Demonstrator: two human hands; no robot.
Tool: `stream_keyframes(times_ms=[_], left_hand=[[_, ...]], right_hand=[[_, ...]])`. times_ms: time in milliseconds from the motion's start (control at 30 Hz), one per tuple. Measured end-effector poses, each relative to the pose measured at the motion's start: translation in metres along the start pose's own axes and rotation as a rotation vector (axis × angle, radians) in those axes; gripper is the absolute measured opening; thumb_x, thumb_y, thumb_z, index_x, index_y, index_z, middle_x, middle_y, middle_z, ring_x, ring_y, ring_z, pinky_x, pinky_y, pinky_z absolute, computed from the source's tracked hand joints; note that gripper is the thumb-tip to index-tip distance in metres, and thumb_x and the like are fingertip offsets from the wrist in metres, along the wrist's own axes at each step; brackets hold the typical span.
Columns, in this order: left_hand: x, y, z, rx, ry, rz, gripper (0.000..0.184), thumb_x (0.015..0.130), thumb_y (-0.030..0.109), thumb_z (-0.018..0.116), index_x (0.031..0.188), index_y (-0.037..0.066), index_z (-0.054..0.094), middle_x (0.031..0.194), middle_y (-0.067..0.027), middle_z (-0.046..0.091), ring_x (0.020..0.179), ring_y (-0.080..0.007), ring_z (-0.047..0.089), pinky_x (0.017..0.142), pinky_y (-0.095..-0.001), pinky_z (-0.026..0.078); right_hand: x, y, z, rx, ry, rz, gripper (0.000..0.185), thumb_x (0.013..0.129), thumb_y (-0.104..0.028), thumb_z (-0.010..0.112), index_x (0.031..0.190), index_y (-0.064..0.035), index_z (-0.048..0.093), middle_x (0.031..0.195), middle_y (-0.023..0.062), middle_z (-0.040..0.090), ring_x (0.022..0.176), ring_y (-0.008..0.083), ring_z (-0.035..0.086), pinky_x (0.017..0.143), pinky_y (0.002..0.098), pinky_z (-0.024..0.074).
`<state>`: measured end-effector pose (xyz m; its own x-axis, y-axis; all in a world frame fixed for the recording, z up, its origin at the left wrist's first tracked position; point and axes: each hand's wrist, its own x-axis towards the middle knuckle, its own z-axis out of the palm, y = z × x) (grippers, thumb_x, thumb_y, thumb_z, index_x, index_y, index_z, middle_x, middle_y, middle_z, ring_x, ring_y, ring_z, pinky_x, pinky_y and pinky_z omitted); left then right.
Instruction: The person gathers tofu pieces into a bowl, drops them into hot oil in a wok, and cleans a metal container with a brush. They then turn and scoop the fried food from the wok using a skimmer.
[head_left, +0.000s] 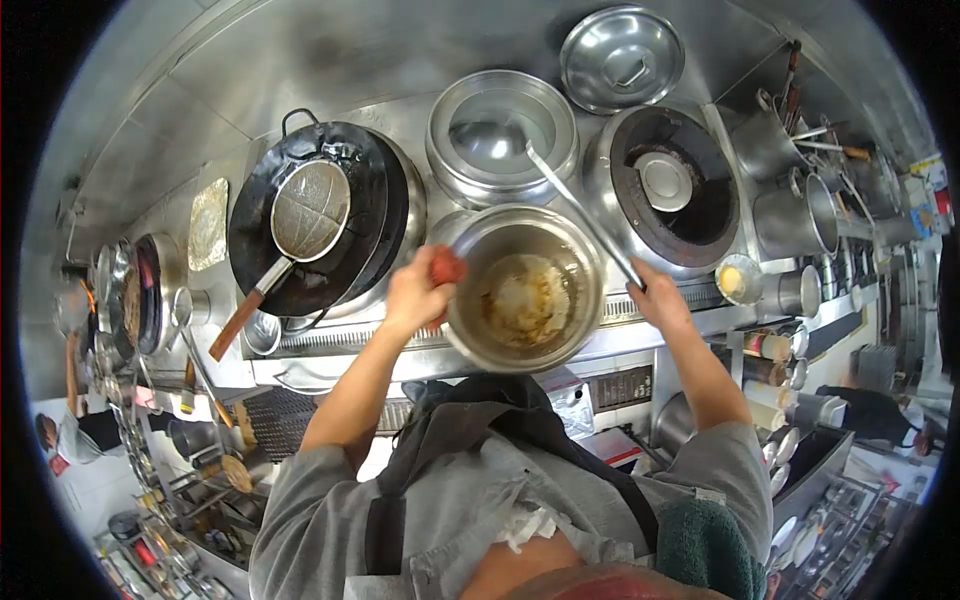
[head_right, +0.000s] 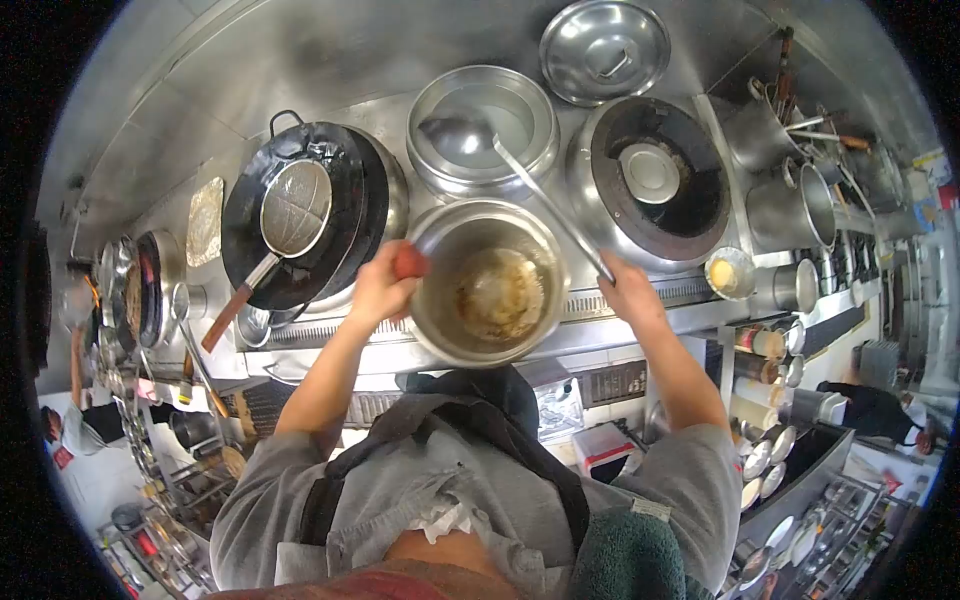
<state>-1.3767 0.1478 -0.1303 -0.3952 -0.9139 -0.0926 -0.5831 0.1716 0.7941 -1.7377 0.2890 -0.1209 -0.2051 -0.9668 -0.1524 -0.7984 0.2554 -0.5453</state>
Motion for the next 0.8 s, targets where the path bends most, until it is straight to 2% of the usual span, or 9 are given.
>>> stream_keyframes(times_ms=[233, 333, 433, 500, 533, 567, 633, 700, 800], left_hand=[[0.040, 0.011, 0.107, 0.064, 0.025, -0.109, 0.046, 0.073, 0.019, 0.061, 0.113, 0.004, 0.044, 0.087, -0.0260, 0.063, 0.083, -0.0439, 0.061, 0.078, -0.0497, 0.048], [0.045, 0.006, 0.124, -0.002, 0.024, -0.245, 0.044, 0.076, 0.021, 0.059, 0.112, 0.003, 0.042, 0.089, -0.0265, 0.062, 0.086, -0.0447, 0.059, 0.080, -0.0503, 0.046], [0.039, -0.001, 0.135, -0.028, 0.046, -0.288, 0.040, 0.079, 0.021, 0.056, 0.111, 0.002, 0.040, 0.088, -0.0268, 0.062, 0.087, -0.0463, 0.058, 0.080, -0.0524, 0.045], [0.031, -0.009, 0.130, -0.074, 0.059, -0.306, 0.041, 0.081, 0.022, 0.056, 0.113, 0.003, 0.039, 0.091, -0.0275, 0.062, 0.088, -0.0481, 0.058, 0.080, -0.0526, 0.045], [0.021, -0.012, 0.120, -0.123, 0.055, -0.283, 0.043, 0.082, 0.025, 0.057, 0.113, 0.002, 0.038, 0.090, -0.0301, 0.061, 0.087, -0.0484, 0.058, 0.079, -0.0532, 0.045], [0.012, -0.016, 0.109, -0.172, 0.053, -0.255, 0.045, 0.083, 0.027, 0.057, 0.113, 0.001, 0.036, 0.090, -0.0327, 0.060, 0.086, -0.0488, 0.059, 0.078, -0.0538, 0.046], [-0.015, -0.043, 0.078, -0.140, 0.000, -0.159, 0.051, 0.081, 0.029, 0.058, 0.120, 0.003, 0.037, 0.093, -0.0303, 0.061, 0.088, -0.0473, 0.059, 0.080, -0.0519, 0.046], [-0.056, -0.090, 0.042, -0.124, -0.048, -0.081, 0.053, 0.080, 0.030, 0.059, 0.123, 0.006, 0.042, 0.095, -0.0262, 0.062, 0.091, -0.0448, 0.059, 0.081, -0.0491, 0.047], [-0.127, -0.120, -0.035, 0.013, -0.225, -0.247, 0.049, 0.076, 0.027, 0.060, 0.118, 0.006, 0.050, 0.098, -0.0241, 0.063, 0.094, -0.0425, 0.059, 0.082, -0.0462, 0.047]], right_hand=[[0.091, -0.039, -0.035, -0.385, 0.059, -0.208, 0.059, 0.074, 0.000, 0.053, 0.131, 0.0041, 0.037, 0.112, 0.0286, 0.054, 0.101, 0.0438, 0.054, 0.088, 0.0476, 0.0441], [0.124, -0.060, -0.021, -0.482, 0.050, -0.173, 0.050, 0.072, 0.000, 0.054, 0.121, 0.0060, 0.046, 0.102, 0.0288, 0.058, 0.098, 0.0449, 0.055, 0.088, 0.0479, 0.0437], [0.142, -0.088, 0.000, -0.376, -0.175, -0.037, 0.032, 0.072, -0.002, 0.055, 0.103, 0.0067, 0.055, 0.081, 0.0238, 0.062, 0.079, 0.0388, 0.063, 0.072, 0.0470, 0.0506], [0.142, -0.105, 0.013, 0.210, -0.331, 0.288, 0.019, 0.076, -0.003, 0.052, 0.092, 0.0072, 0.054, 0.057, 0.0147, 0.055, 0.046, 0.0252, 0.057, 0.046, 0.0352, 0.0479], [0.141, -0.102, 0.024, 0.432, -0.327, 0.330, 0.012, 0.079, -0.008, 0.055, 0.081, 0.0034, 0.053, 0.055, 0.0084, 0.051, 0.044, 0.0175, 0.052, 0.041, 0.0313, 0.0431], [0.136, -0.098, 0.032, 0.437, -0.325, 0.326, 0.012, 0.079, -0.008, 0.055, 0.081, 0.0034, 0.053, 0.055, 0.0084, 0.051, 0.044, 0.0175, 0.052, 0.041, 0.0313, 0.0431], [0.115, -0.092, 0.043, 1.014, -0.281, 0.320, 0.009, 0.077, -0.007, 0.058, 0.079, 0.0012, 0.056, 0.062, 0.0072, 0.054, 0.050, 0.0147, 0.052, 0.040, 0.0296, 0.0416], [0.086, -0.096, 0.049, 1.143, -0.276, 0.289, 0.010, 0.079, -0.007, 0.058, 0.082, 0.0019, 0.056, 0.067, 0.0066, 0.056, 0.050, 0.0135, 0.052, 0.039, 0.0275, 0.0398], [0.033, -0.122, 0.033, 1.320, -0.122, 0.297, 0.028, 0.081, -0.008, 0.059, 0.104, 0.0067, 0.051, 0.078, 0.0076, 0.058, 0.051, 0.0123, 0.051, 0.037, 0.0239, 0.0385]])
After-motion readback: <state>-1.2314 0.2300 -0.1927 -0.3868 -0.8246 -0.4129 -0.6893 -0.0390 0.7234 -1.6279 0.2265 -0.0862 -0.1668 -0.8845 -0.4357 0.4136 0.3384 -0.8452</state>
